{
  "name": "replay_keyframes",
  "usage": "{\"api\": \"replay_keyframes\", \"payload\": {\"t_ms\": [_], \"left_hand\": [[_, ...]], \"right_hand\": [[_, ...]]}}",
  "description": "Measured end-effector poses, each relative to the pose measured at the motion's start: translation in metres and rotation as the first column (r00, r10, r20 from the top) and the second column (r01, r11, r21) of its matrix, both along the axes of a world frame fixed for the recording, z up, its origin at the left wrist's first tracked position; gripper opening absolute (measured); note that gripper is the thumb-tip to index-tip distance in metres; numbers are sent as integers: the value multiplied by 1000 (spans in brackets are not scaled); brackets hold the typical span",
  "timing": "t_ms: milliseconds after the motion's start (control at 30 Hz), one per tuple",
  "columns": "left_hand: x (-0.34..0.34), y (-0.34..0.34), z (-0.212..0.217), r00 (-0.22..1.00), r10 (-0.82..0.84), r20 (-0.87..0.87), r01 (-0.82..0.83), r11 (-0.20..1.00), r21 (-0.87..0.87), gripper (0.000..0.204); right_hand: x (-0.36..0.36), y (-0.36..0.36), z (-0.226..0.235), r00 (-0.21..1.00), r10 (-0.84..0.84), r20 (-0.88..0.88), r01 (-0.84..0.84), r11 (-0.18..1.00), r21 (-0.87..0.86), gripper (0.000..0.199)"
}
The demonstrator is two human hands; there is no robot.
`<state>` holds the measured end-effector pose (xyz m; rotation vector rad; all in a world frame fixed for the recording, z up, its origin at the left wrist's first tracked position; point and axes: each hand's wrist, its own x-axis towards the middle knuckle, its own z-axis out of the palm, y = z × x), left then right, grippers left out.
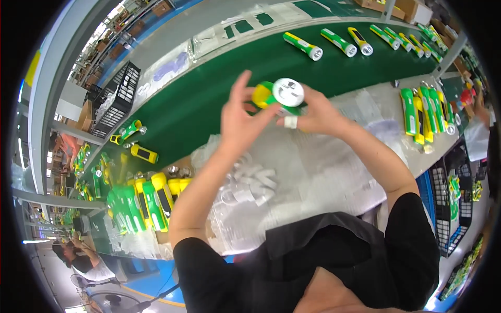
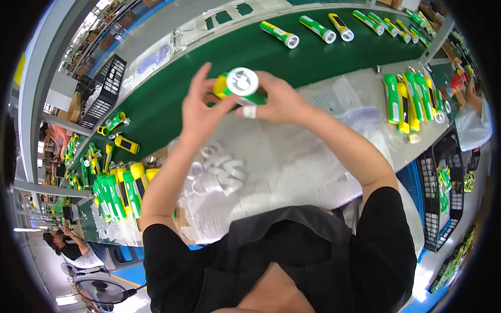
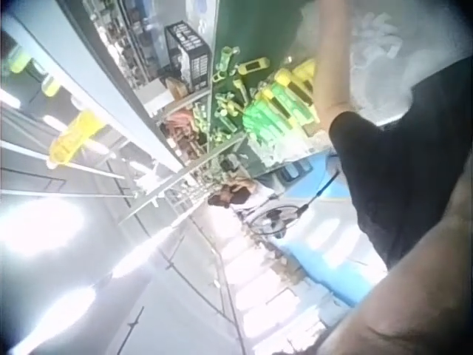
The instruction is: Assembling the internal components and lens caps onto flashlight bodies on a factory line.
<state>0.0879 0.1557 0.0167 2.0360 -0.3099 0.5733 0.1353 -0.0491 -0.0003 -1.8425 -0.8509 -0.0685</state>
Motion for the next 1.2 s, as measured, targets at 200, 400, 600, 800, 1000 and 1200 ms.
{"api": "replay_keyframes", "payload": {"t_ms": [200, 400, 600, 800, 1000, 1200], "left_hand": [[-67, -61, -11, 906, -123, -406, 104, 992, -68, 101], [-74, -101, -37, 872, -355, -337, 332, 935, -126, 75], [-86, -126, -49, 898, -356, -258, 135, 781, -609, 31], [-112, -140, -31, 930, -350, 112, 365, 915, -171, 29], [-101, -151, -33, 884, -395, 250, 418, 907, -44, 44], [-95, -182, -38, 852, -473, 223, 481, 877, 24, 38]], "right_hand": [[-88, -53, 11, 951, -82, -297, -18, 947, -320, 62], [-127, -93, -17, 959, 136, -249, -197, 952, -235, 65], [-156, -107, -6, 940, -51, -338, -27, 975, -221, 65], [-163, -114, -12, 836, 50, -547, -36, 999, 37, 49], [-170, -112, -23, 734, 221, -643, 2, 945, 327, 50], [-168, -121, -23, 754, 191, -629, 210, 837, 506, 47]]}}
